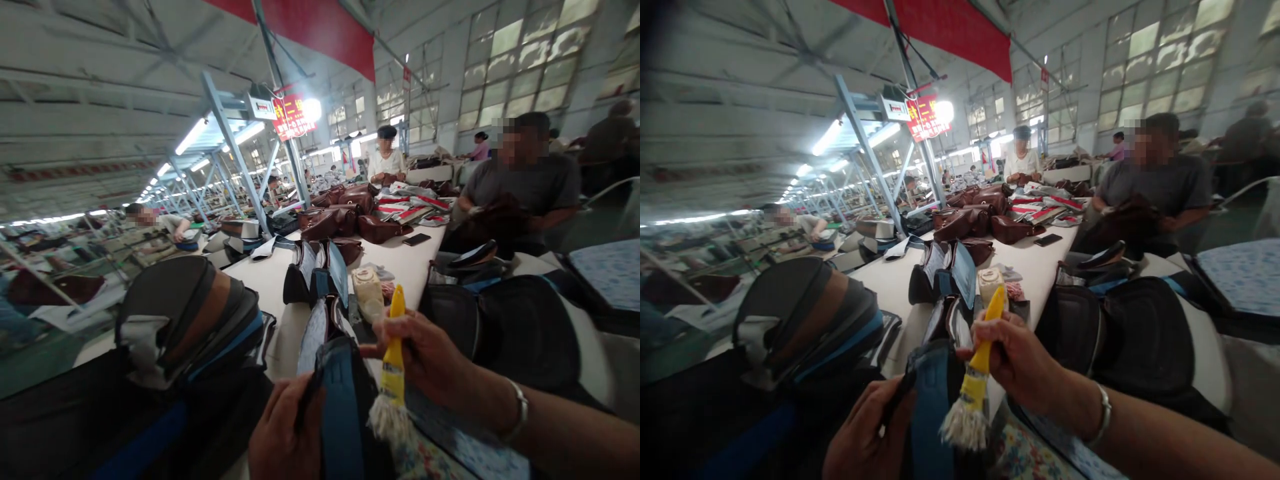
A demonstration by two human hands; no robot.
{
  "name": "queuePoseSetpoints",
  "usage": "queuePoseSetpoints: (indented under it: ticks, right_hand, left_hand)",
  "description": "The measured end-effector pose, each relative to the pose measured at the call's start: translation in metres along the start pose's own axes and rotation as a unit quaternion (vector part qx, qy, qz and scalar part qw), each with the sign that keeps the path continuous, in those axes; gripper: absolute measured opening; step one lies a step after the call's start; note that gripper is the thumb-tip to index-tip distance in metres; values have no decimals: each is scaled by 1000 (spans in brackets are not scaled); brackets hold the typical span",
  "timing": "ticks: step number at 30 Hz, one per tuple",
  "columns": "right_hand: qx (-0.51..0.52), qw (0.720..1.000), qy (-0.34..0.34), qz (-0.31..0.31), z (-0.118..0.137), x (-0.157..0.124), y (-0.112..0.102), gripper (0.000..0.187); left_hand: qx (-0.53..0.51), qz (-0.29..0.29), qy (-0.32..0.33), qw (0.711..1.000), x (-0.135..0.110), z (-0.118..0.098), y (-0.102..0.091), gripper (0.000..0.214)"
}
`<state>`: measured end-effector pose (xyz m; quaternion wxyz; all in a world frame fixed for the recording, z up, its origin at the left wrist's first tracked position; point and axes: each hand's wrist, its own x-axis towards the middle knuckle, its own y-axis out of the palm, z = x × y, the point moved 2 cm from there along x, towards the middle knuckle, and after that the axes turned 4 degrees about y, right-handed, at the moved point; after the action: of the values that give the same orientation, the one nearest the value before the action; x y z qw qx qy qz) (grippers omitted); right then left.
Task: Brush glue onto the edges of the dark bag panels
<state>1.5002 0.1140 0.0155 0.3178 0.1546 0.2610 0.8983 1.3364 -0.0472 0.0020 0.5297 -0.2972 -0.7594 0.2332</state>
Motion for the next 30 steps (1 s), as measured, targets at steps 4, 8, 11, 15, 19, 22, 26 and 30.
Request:
queuePoseSetpoints:
  ticks: [4,8,11,15,19,22,26,30]
  right_hand:
    - [175,981,60,62,-46,-5,21,17]
    - [200,969,46,138,-59,-2,47,14]
    - [211,963,60,157,-62,-3,61,10]
    - [203,965,74,146,-71,-6,70,14]
    - [156,976,94,120,-68,-2,65,21]
    - [101,993,48,48,-50,5,54,23]
    - [-59,986,-157,-23,-22,17,52,18]
    - [-298,878,-365,79,-16,32,68,12]
  left_hand:
    - [25,-72,-106,991,-10,20,-12,32]
    - [73,-38,-16,996,-22,31,-17,21]
    - [80,-19,-47,995,-31,30,-21,37]
    - [10,-33,-120,992,-31,18,-23,49]
    - [-126,22,-171,977,-17,9,-26,21]
    - [-153,17,-187,970,-10,10,-31,21]
    - [-158,10,-189,969,-9,13,-30,23]
    - [-182,11,-190,965,-10,12,-26,24]
